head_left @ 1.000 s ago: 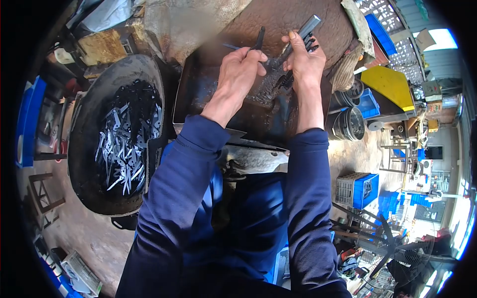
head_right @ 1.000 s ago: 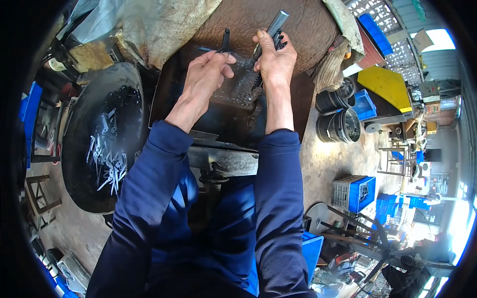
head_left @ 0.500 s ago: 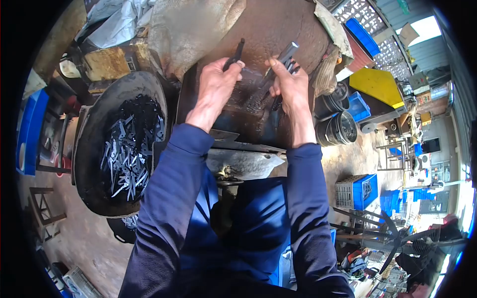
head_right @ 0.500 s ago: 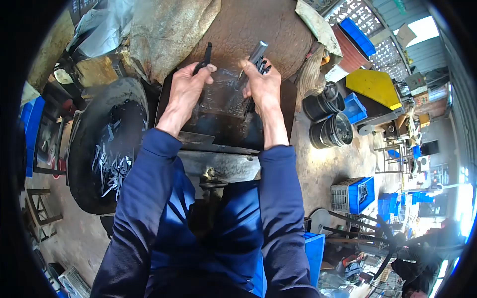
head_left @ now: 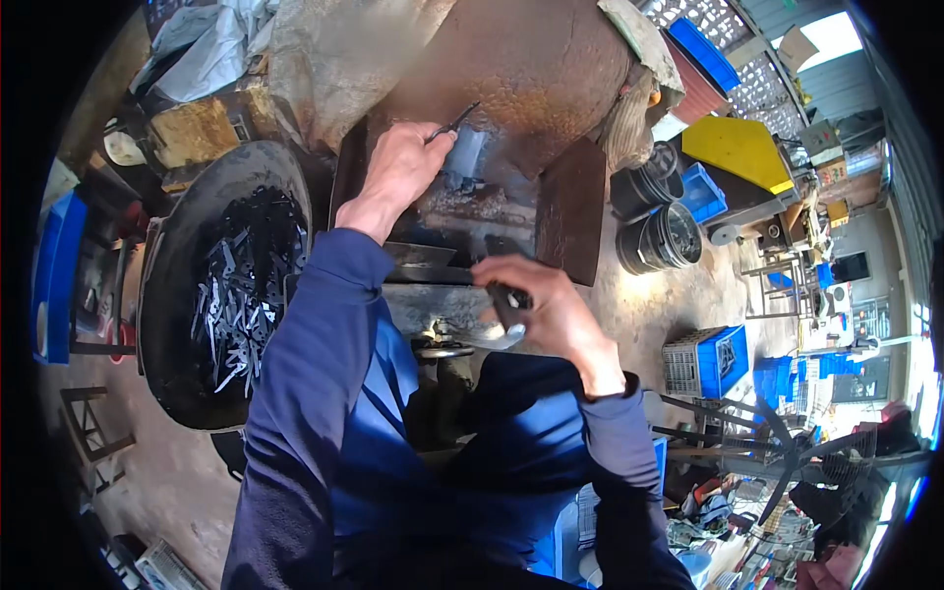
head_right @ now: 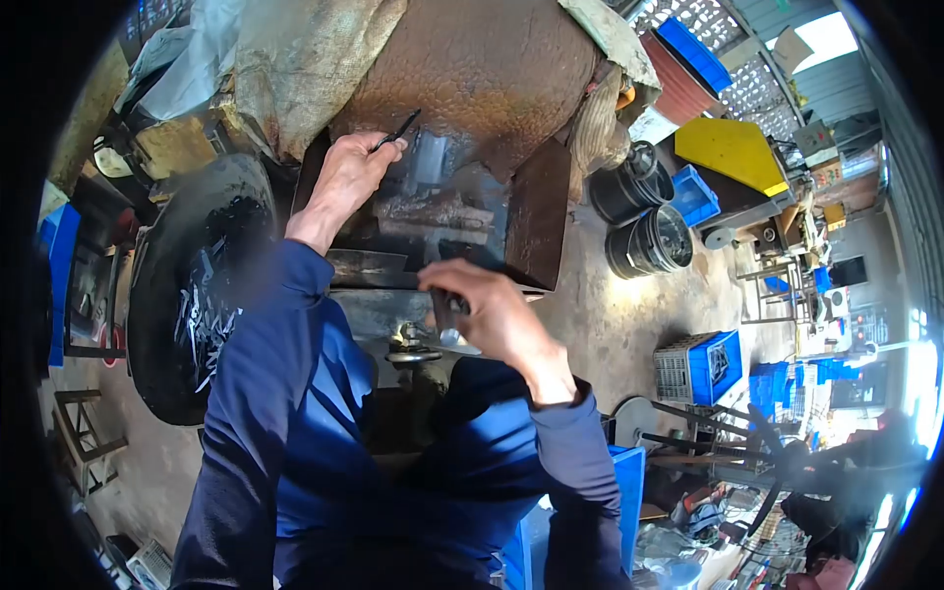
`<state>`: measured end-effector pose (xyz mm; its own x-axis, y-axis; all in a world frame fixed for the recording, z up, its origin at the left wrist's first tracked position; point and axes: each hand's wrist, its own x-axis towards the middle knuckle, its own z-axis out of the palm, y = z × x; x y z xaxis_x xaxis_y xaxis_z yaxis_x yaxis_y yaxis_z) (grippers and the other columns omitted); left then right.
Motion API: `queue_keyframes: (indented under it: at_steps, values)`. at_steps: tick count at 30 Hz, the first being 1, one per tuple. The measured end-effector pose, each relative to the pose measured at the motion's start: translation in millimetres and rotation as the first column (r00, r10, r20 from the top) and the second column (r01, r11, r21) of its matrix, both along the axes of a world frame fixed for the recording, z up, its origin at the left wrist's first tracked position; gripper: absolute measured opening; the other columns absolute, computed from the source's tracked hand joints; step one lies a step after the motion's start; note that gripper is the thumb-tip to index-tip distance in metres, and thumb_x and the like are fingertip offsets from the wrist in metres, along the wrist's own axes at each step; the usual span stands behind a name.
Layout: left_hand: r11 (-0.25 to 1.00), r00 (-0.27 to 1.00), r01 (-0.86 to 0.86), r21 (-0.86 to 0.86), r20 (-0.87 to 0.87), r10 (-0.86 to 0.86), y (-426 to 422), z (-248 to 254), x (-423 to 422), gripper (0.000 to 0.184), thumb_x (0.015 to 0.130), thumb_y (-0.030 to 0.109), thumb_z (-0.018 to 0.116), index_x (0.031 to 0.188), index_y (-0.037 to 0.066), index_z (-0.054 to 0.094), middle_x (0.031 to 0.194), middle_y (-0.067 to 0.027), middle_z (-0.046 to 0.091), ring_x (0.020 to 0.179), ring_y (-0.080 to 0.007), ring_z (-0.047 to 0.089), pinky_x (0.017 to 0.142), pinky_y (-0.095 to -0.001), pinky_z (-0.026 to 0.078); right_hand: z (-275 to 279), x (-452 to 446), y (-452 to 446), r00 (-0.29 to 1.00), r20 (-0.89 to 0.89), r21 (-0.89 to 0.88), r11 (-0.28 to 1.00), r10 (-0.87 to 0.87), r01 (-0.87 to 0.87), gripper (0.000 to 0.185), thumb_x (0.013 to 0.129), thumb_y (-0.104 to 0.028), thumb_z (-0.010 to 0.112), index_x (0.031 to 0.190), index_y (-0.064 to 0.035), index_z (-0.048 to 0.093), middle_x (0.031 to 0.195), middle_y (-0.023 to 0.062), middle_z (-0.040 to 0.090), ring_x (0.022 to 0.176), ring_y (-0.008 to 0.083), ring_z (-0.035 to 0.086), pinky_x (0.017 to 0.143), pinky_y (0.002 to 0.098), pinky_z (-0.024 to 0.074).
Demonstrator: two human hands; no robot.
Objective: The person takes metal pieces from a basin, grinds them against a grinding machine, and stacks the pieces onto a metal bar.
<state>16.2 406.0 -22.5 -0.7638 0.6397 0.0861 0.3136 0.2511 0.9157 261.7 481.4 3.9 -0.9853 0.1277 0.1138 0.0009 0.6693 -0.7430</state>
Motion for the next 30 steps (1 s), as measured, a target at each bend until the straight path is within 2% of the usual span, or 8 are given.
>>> queue_keyframes:
  at_steps: [5,8,11,14,20,23,25,30]
  values:
    - [0.948,0.978,0.073,-0.309,-0.165,-0.129,-5.6,-15.7,-7.9,0.026,0.09,0.029,0.065,0.105,0.009,0.073,0.095,-0.0195,0.071,0.095,-0.0382,0.067,0.082,-0.0434,0.052,-15.1,19.4,-12.5,0.99,0.137,0.165,0.984,0.038,-0.061,0.038,0.073,0.003,0.073,0.11,-0.0041,0.066,0.123,0.0071,0.065,0.115,0.027,0.063,0.092,0.036,0.0541]
    - [0.918,0.957,0.139,-0.372,-0.189,-0.221,-8.6,-23.1,-6.9,0.027,0.089,0.025,0.066,0.1,0.001,0.071,0.079,-0.0199,0.067,0.075,-0.0332,0.065,0.075,-0.0396,0.05,-17.6,15.8,-2.2,0.988,0.14,0.074,0.994,0.071,-0.082,0.038,0.072,0.003,0.073,0.109,-0.004,0.067,0.122,0.007,0.065,0.118,0.0272,0.061,0.093,0.0368,0.0532]
    - [0.889,0.938,0.202,-0.411,-0.181,-0.297,-7.9,-28.9,-9.7,0.025,0.088,0.022,0.067,0.103,0.002,0.072,0.082,-0.0208,0.068,0.081,-0.0325,0.067,0.077,-0.039,0.051,-10.1,9.0,9.1,0.988,-0.036,0.02,0.989,0.148,-0.148,0.033,0.076,0.003,0.071,0.108,-0.0044,0.068,0.115,0.004,0.068,0.098,0.0209,0.068,0.079,0.0315,0.056]
    - [0.824,0.913,0.34,-0.453,-0.052,-0.405,-3.9,-43.5,-21.8,0.026,0.088,0.022,0.066,0.109,0.008,0.072,0.103,-0.0193,0.07,0.103,-0.0362,0.065,0.089,-0.0417,0.051,21.0,1.9,10.1,0.884,0.404,-0.328,0.866,-0.233,0.378,0.014,0.091,-0.007,0.066,0.105,-0.0039,0.069,0.098,0.0032,0.07,0.051,0.0026,0.049,0.046,0.02,0.0396]
    - [0.915,0.929,0.186,-0.357,-0.238,-0.282,3.8,-48.7,-17.8,0.025,0.09,0.02,0.063,0.109,0.005,0.071,0.1,-0.0185,0.071,0.101,-0.0361,0.066,0.088,-0.0418,0.05,14.9,-24.2,27.2,0.815,0.208,-0.819,0.36,-0.54,0.447,0.017,0.095,-0.006,0.059,0.111,-0.0009,0.061,0.101,0.0114,0.068,0.045,0.0082,0.042,0.045,0.0258,0.0386]
    - [0.966,0.953,0.153,-0.209,-0.228,-0.2,9.7,-38.5,-15.7,0.024,0.093,0.019,0.061,0.102,-0.002,0.069,0.084,-0.01,0.072,0.076,-0.0246,0.066,0.074,-0.0347,0.05,17.3,-36.0,32.3,0.787,0.162,-0.847,0.325,-0.596,0.42,0.02,0.095,-0.009,0.059,0.113,-0.0011,0.06,0.102,0.0123,0.068,0.047,0.0097,0.04,0.048,0.0296,0.0395]
    - [0.953,0.952,0.296,0.067,0.059,-0.3,14.0,-35.4,-15.3,0.023,0.095,0.02,0.058,0.099,0.001,0.071,0.079,-0.0019,0.07,0.063,-0.0123,0.056,0.061,-0.0275,0.045,17.6,-43.4,35.5,0.774,0.123,-0.885,0.284,-0.621,0.369,0.02,0.094,-0.011,0.06,0.112,-0.0018,0.06,0.103,0.0118,0.067,0.048,0.0104,0.04,0.05,0.0316,0.0405]
    - [0.946,0.878,0.282,0.163,0.354,-0.323,5.6,22.5,30.9,0.021,0.095,0.021,0.059,0.097,0.004,0.073,0.077,-0.0014,0.068,0.072,-0.0086,0.056,0.069,-0.0262,0.043,13.7,-62.2,36.7,0.784,0.075,-0.918,0.264,-0.616,0.295,0.023,0.095,-0.012,0.061,0.115,-0.0019,0.057,0.104,0.0127,0.066,0.05,0.0113,0.043,0.05,0.0325,0.0417]
